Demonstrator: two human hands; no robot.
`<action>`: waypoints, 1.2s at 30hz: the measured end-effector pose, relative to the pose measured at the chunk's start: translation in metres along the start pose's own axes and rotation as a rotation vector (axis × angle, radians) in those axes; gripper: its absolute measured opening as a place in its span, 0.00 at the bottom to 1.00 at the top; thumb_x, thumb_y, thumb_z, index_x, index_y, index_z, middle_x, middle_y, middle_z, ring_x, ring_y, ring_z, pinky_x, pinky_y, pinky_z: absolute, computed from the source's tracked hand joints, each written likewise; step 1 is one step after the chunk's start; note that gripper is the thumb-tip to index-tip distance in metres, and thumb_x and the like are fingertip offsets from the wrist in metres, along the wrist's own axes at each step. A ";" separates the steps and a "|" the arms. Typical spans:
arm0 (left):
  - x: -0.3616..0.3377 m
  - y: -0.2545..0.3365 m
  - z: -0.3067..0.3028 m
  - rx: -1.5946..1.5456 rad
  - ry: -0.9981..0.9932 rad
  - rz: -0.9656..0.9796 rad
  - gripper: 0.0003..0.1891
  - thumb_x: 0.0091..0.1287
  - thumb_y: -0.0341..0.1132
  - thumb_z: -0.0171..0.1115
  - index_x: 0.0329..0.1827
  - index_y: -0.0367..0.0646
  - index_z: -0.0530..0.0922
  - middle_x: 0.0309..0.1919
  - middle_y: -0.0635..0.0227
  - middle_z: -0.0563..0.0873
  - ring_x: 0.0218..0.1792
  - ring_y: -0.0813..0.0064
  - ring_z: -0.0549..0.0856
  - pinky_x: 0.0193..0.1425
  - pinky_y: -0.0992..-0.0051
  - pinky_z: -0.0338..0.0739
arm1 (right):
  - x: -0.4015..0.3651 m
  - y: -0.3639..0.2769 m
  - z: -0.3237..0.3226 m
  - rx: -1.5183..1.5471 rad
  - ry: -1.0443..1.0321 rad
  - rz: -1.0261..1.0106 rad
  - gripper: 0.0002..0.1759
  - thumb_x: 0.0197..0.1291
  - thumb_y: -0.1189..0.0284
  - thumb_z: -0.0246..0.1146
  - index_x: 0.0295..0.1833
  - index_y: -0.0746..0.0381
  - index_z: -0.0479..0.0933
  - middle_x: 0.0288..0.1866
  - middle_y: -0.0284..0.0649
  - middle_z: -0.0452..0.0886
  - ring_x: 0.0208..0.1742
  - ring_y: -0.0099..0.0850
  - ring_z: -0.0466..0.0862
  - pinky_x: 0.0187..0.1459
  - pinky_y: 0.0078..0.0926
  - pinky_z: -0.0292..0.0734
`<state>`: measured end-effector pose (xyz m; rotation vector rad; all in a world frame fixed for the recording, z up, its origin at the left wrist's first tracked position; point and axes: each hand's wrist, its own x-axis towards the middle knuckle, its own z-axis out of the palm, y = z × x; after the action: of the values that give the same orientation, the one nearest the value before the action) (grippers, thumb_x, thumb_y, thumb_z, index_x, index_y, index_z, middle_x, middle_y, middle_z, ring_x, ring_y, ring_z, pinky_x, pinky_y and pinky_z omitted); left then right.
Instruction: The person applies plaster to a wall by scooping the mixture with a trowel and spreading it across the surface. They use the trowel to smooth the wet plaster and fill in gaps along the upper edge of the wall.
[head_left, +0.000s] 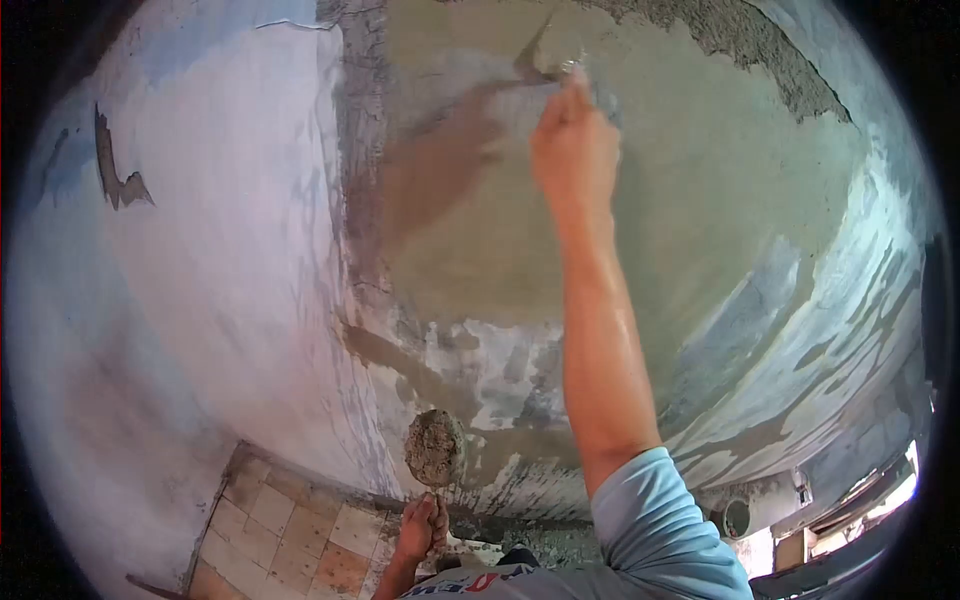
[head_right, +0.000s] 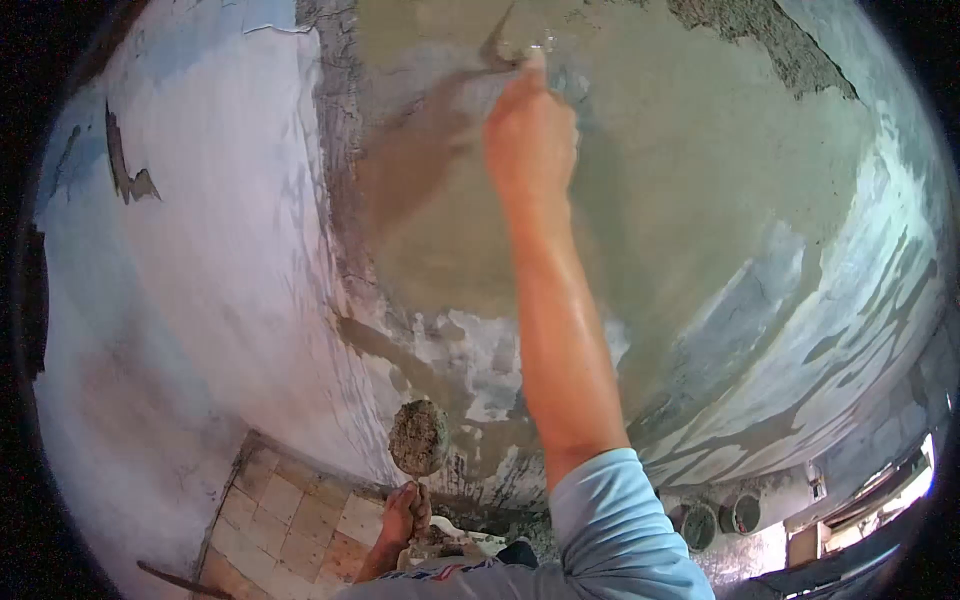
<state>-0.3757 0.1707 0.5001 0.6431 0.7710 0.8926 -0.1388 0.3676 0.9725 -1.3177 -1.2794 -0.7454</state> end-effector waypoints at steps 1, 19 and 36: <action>0.004 -0.008 -0.007 -0.015 -0.006 0.014 0.17 0.83 0.50 0.50 0.42 0.46 0.75 0.20 0.72 0.72 0.13 0.77 0.69 0.13 0.72 0.61 | -0.001 -0.017 0.009 -0.006 -0.088 0.014 0.25 0.77 0.66 0.52 0.75 0.61 0.70 0.42 0.55 0.86 0.46 0.59 0.88 0.47 0.54 0.84; -0.012 0.012 -0.007 0.003 -0.052 0.014 0.21 0.83 0.56 0.50 0.38 0.49 0.74 0.18 0.76 0.68 0.13 0.81 0.65 0.13 0.74 0.59 | -0.233 0.047 -0.036 0.843 -0.624 0.687 0.21 0.71 0.65 0.69 0.63 0.64 0.80 0.35 0.33 0.83 0.30 0.20 0.80 0.29 0.28 0.77; -0.005 0.000 -0.009 -0.181 -0.071 -0.217 0.17 0.83 0.54 0.49 0.49 0.51 0.76 0.24 0.76 0.70 0.14 0.86 0.62 0.12 0.81 0.54 | -0.463 0.110 -0.144 0.954 -0.875 1.250 0.12 0.79 0.65 0.60 0.59 0.60 0.77 0.31 0.28 0.77 0.24 0.16 0.72 0.24 0.18 0.66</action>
<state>-0.3851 0.1682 0.4965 0.4205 0.6739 0.7267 -0.1009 0.1324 0.5360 -1.2660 -0.8868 1.2814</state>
